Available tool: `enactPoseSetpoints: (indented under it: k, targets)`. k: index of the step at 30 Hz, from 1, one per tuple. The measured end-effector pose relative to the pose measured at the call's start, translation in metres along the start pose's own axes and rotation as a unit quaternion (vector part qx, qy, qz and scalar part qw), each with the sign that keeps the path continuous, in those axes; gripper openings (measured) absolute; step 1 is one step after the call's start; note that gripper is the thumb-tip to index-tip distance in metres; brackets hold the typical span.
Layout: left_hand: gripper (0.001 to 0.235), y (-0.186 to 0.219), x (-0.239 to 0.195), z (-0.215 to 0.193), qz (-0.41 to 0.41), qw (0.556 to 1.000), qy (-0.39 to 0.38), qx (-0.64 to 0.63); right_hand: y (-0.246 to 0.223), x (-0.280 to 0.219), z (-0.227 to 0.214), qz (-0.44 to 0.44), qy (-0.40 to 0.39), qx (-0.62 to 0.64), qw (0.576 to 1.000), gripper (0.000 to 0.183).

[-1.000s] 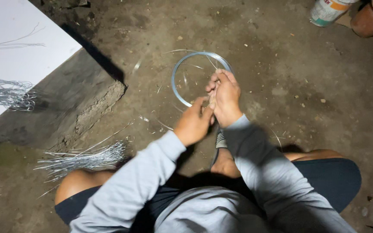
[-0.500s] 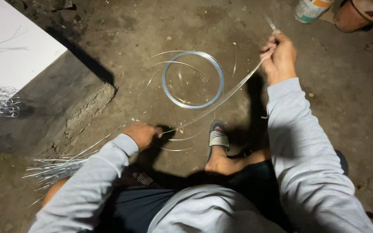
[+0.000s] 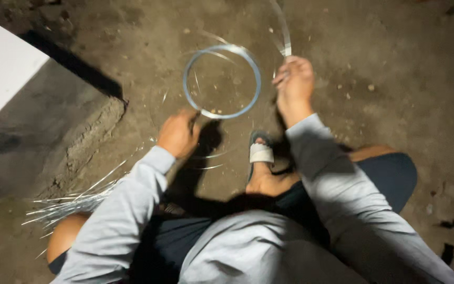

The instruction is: The person sits on the floor and repeatedly measures lengths of thin metal wire against a circular wire template, then cuts the wire using pliers. The cut pieces are placed on the floor beside the template.

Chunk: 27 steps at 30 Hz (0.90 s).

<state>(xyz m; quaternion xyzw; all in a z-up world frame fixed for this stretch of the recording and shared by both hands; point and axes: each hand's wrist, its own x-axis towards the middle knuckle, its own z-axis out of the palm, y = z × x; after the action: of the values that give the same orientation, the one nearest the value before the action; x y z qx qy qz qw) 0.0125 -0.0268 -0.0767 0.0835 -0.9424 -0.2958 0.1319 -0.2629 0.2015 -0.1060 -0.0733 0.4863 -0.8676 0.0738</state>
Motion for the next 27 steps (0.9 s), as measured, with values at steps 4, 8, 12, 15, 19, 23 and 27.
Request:
enactPoseSetpoints:
  k: [4, 8, 12, 15, 19, 23, 27]
  targets:
    - [0.037, 0.049, 0.036, 0.02, -0.058, 0.962, 0.173, -0.201, 0.045, -0.115, 0.035, -0.048, -0.011, -0.15, 0.988, 0.005]
    - [0.036, 0.048, 0.07, 0.04, -0.148, 0.878, 0.167, -0.424, 0.046, -0.178, 0.051, 0.029, -0.046, -0.158, 0.986, 0.006]
    - [0.025, 0.04, 0.067, 0.051, -0.18, 0.779, 0.142, -0.583, 0.036, -0.188, 0.055, 0.061, -0.073, -0.174, 0.98, 0.003]
    - [0.022, 0.037, 0.064, 0.035, -0.143, 0.842, 0.177, -0.489, 0.024, -0.183, 0.052, 0.04, -0.151, -0.206, 0.966, 0.004]
    - [0.024, 0.047, 0.064, -0.01, -0.003, 0.957, 0.133, -0.256, -0.002, -0.152, 0.05, 0.006, -0.2, -0.234, 0.951, 0.006]
    - [0.027, 0.09, 0.043, -0.038, 0.141, 0.987, 0.078, -0.021, -0.049, -0.124, 0.041, 0.019, -0.28, -0.244, 0.928, 0.007]
    - [0.025, 0.139, 0.038, -0.038, 0.103, 0.993, 0.054, 0.029, -0.09, -0.091, 0.039, 0.057, -0.354, -0.216, 0.908, 0.007]
